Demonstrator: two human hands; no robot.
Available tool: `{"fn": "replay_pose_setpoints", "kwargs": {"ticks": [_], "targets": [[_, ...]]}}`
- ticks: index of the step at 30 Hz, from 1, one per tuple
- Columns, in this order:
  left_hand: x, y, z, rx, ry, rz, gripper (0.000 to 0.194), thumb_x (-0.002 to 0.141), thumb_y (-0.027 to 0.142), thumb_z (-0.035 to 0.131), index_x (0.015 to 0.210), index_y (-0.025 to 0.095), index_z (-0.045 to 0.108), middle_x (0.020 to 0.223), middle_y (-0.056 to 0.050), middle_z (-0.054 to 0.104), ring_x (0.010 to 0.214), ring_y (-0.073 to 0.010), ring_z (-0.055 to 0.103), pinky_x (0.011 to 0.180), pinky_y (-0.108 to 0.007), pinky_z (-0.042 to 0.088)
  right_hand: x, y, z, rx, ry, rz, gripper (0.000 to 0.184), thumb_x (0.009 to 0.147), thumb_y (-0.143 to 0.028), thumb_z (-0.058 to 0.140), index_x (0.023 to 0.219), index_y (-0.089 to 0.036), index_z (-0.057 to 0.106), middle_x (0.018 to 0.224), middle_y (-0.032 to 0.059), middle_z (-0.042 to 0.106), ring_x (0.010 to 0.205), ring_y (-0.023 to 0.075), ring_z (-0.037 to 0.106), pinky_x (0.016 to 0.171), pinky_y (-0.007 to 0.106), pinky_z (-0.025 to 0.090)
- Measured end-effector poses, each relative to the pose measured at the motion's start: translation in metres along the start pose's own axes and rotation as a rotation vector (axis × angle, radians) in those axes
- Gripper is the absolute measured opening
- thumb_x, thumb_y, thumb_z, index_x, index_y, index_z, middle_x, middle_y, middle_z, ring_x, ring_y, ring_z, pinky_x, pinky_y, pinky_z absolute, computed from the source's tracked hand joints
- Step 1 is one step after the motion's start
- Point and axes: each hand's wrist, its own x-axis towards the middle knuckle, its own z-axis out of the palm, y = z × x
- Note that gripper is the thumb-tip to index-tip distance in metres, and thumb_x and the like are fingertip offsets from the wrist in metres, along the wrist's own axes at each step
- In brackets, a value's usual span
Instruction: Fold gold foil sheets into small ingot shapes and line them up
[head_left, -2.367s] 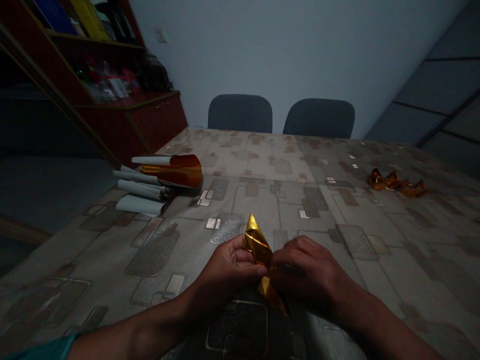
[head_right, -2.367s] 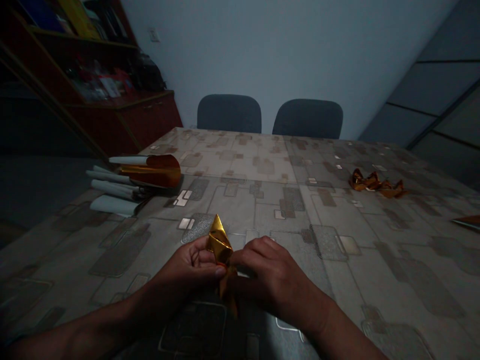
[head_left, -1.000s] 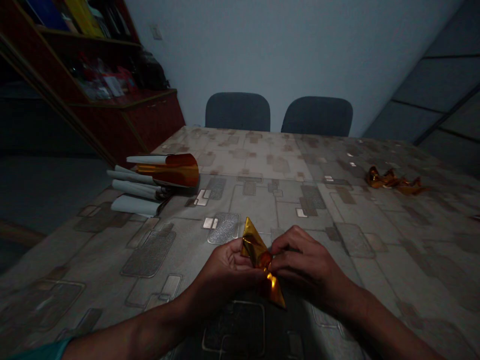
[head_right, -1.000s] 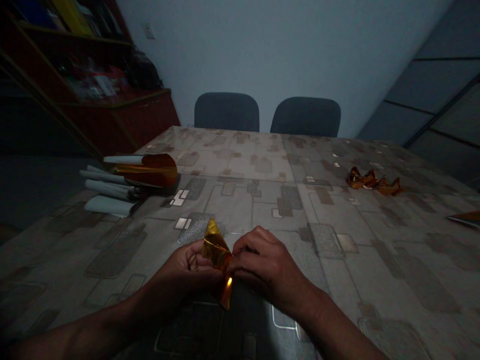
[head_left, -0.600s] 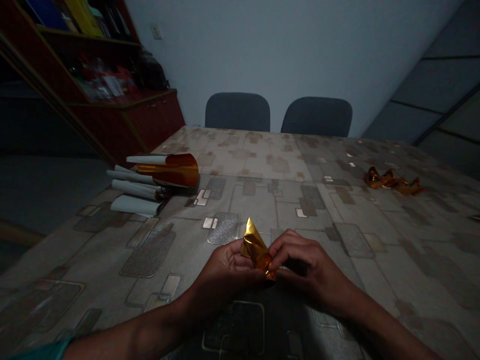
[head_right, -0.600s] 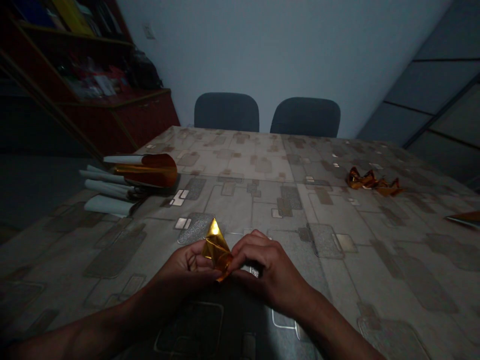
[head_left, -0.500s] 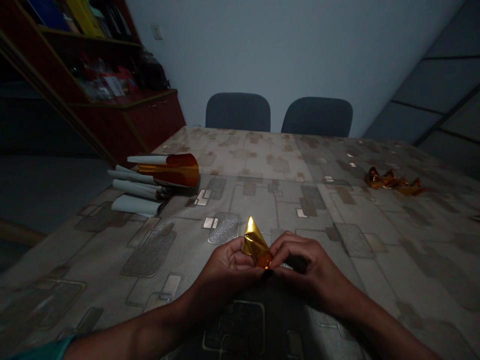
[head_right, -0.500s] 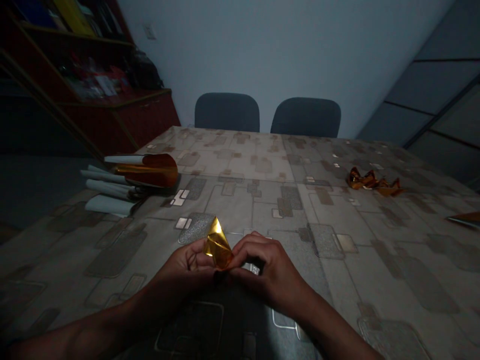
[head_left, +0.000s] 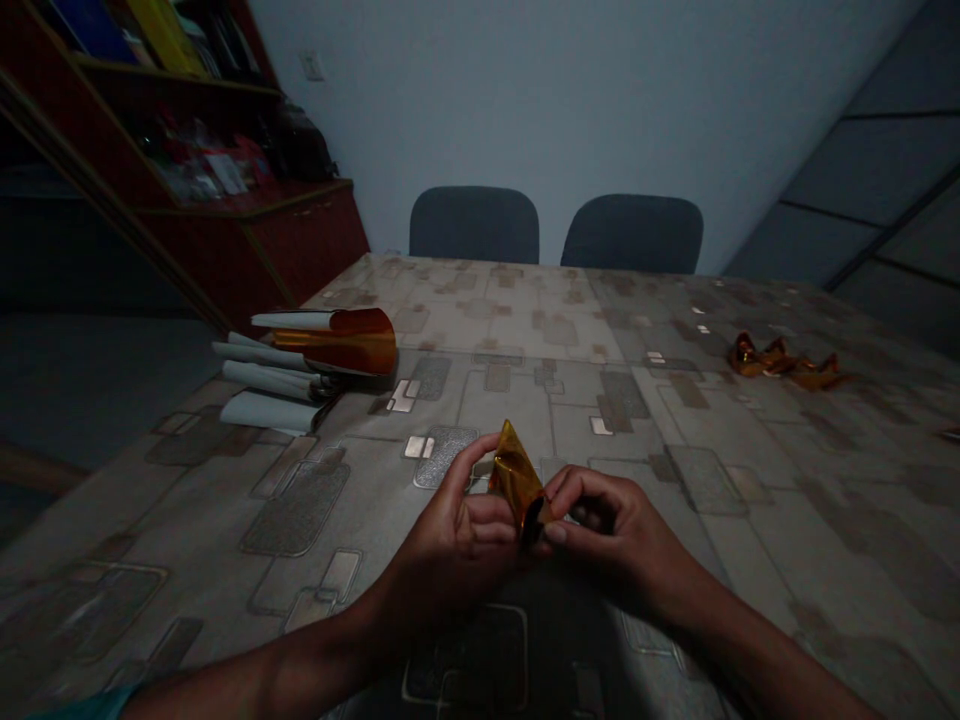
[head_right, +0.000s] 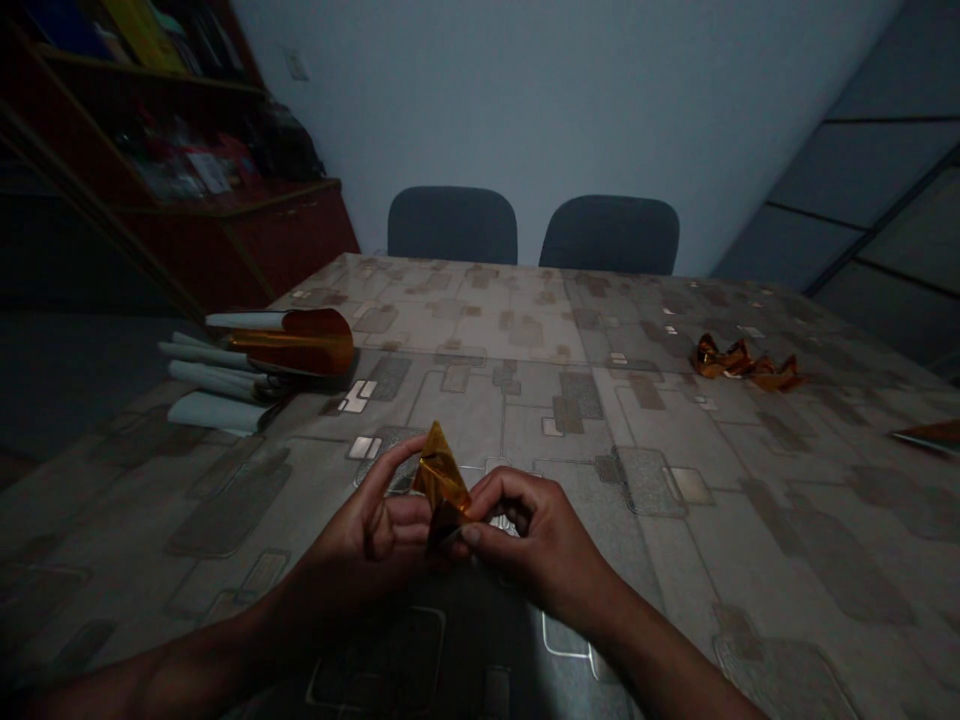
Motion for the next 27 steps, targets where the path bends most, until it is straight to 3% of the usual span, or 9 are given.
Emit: {"fn": "replay_pose_setpoints", "kwargs": {"ticks": [5, 9, 11, 13, 17, 22, 27], "targets": [[-0.002, -0.009, -0.002, 0.092, -0.026, 0.127, 0.091, 0.073, 0.010, 0.080, 0.141, 0.032, 0.023, 0.097, -0.002, 0.070, 0.082, -0.0181, 0.073, 0.075, -0.029, 0.056, 0.000, 0.001, 0.003, -0.064, 0.065, -0.049, 0.007, 0.081, -0.018, 0.072, 0.077, -0.021, 0.067, 0.084, 0.0022, 0.065, 0.079, 0.0178, 0.061, 0.071, 0.031, 0.045], [-0.002, -0.013, -0.004, 0.225, -0.023, 0.267, 0.042, 0.075, 0.009, 0.077, 0.107, 0.024, 0.054, 0.091, 0.000, 0.071, 0.080, -0.0149, 0.072, 0.073, -0.024, 0.057, 0.001, 0.002, 0.005, -0.083, 0.074, -0.097, 0.007, 0.079, -0.016, 0.072, 0.077, -0.021, 0.068, 0.084, 0.0025, 0.067, 0.080, 0.0185, 0.063, 0.072, 0.032, 0.047], [-0.001, -0.012, -0.004, 0.344, 0.021, 0.322, 0.020, 0.075, 0.007, 0.074, 0.084, 0.019, 0.061, 0.082, 0.001, 0.070, 0.075, -0.0124, 0.070, 0.070, -0.021, 0.056, 0.003, 0.002, 0.007, -0.114, 0.070, -0.137, 0.008, 0.078, -0.014, 0.072, 0.076, -0.021, 0.069, 0.083, 0.0028, 0.068, 0.079, 0.0187, 0.064, 0.072, 0.033, 0.048], [-0.002, -0.010, -0.004, 0.456, 0.051, 0.378, 0.017, 0.073, 0.001, 0.070, 0.075, 0.017, 0.063, 0.078, 0.001, 0.070, 0.073, -0.0117, 0.069, 0.068, -0.019, 0.055, 0.003, 0.001, 0.008, -0.162, 0.071, -0.181, 0.009, 0.077, -0.012, 0.070, 0.075, -0.021, 0.070, 0.082, 0.0029, 0.069, 0.077, 0.0185, 0.065, 0.072, 0.033, 0.048], [-0.002, -0.006, -0.006, 0.596, 0.076, 0.507, 0.020, 0.071, -0.001, 0.067, 0.080, 0.017, 0.070, 0.077, -0.001, 0.072, 0.070, -0.0124, 0.069, 0.065, -0.020, 0.054, 0.004, -0.003, 0.010, -0.282, 0.095, -0.240, 0.011, 0.078, -0.010, 0.068, 0.075, -0.020, 0.071, 0.080, 0.0029, 0.069, 0.076, 0.0175, 0.066, 0.070, 0.032, 0.047], [0.003, -0.006, -0.009, 0.596, 0.099, 0.546, 0.009, 0.077, 0.007, 0.069, 0.075, 0.016, 0.069, 0.085, -0.006, 0.072, 0.078, -0.0164, 0.069, 0.068, -0.025, 0.056, 0.003, -0.004, 0.012, -0.378, 0.125, -0.265, 0.013, 0.078, -0.008, 0.067, 0.073, -0.020, 0.069, 0.076, 0.0021, 0.070, 0.073, 0.0162, 0.065, 0.068, 0.031, 0.047], [0.004, -0.005, -0.009, 0.632, 0.082, 0.613, 0.011, 0.078, 0.010, 0.072, 0.070, 0.014, 0.067, 0.076, -0.005, 0.071, 0.071, -0.0161, 0.067, 0.066, -0.027, 0.054, 0.000, -0.002, 0.014, -0.378, 0.166, -0.190, 0.012, 0.076, -0.010, 0.067, 0.077, -0.021, 0.063, 0.073, -0.0013, 0.065, 0.068, 0.0153, 0.062, 0.064, 0.029, 0.046]]}}
